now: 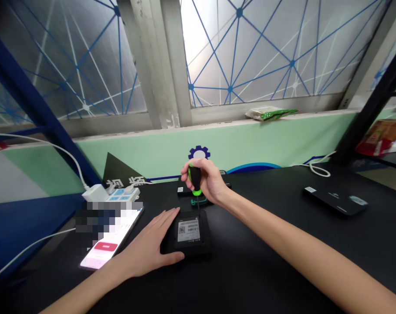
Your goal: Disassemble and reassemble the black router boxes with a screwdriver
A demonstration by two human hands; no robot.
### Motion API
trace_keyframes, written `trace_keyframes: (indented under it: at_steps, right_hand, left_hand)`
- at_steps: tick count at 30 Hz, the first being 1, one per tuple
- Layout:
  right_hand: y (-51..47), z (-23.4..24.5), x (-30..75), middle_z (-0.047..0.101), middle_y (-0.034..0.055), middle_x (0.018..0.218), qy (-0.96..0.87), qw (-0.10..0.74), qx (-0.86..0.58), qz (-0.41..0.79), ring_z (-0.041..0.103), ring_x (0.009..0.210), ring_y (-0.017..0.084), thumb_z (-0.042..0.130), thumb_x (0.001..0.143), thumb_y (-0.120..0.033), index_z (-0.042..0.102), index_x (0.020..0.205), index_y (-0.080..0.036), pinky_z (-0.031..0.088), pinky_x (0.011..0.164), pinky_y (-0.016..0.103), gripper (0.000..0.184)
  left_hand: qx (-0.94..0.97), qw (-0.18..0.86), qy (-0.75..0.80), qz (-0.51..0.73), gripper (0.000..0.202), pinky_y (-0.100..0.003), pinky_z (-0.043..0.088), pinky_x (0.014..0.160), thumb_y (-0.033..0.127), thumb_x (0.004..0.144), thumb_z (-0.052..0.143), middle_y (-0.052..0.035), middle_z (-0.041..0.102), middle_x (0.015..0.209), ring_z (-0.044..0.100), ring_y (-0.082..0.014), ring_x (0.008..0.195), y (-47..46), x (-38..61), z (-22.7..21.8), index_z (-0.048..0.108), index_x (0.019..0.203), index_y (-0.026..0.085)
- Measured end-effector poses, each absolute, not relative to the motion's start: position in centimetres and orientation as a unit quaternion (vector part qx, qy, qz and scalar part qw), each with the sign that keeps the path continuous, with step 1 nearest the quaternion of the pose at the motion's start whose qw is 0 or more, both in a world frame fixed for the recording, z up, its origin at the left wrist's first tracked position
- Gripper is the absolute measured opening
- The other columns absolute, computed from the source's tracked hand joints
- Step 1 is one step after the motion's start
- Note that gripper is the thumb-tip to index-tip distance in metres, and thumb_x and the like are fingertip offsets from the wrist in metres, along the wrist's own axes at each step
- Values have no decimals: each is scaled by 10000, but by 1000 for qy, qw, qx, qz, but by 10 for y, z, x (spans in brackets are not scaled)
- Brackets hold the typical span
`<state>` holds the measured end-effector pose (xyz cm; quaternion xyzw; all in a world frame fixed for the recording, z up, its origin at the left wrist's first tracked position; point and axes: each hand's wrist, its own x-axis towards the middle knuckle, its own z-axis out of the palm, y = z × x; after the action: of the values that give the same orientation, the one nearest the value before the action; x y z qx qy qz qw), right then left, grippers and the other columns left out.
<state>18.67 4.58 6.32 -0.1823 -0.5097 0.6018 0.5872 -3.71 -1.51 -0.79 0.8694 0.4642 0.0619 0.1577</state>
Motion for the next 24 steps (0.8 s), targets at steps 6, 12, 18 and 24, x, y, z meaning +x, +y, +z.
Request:
trace_keyframes:
  at_steps: [6, 12, 18, 24]
  right_hand:
    - [47, 65, 187, 646, 37, 585, -492, 593, -175, 613, 499, 399, 124, 618, 739, -371, 576, 665, -181, 316, 360, 237, 208]
    - [49, 64, 190, 433, -56, 476, -506, 547, -124, 655, 288, 388, 74, 563, 860, -410, 614, 766, -180, 223, 397, 214, 254]
    - [51, 66, 192, 485, -17, 531, -500, 535, -135, 668, 375, 434, 100, 546, 868, -422, 593, 671, -175, 262, 408, 230, 320]
    - [49, 67, 191, 540, 9, 609, -489, 567, -163, 643, 481, 510, 133, 594, 788, -365, 587, 647, -172, 382, 490, 273, 239]
  left_hand:
    - [869, 159, 466, 50, 1014, -539, 245, 1191, 769, 807, 570, -81, 239, 1634, 168, -372, 1496, -15, -36, -4, 200, 1585, 233]
    - [878, 157, 449, 48, 1007, -560, 232, 1190, 789, 820, 531, -96, 240, 1632, 178, -381, 1492, -13, -36, -3, 196, 1587, 229]
    - [878, 158, 450, 41, 1007, -559, 226, 1193, 793, 825, 524, -99, 231, 1634, 175, -382, 1492, -13, -37, -2, 189, 1589, 229]
    - [877, 162, 451, 43, 1007, -559, 228, 1191, 792, 823, 529, -97, 226, 1636, 173, -382, 1492, -12, -37, -2, 189, 1589, 233]
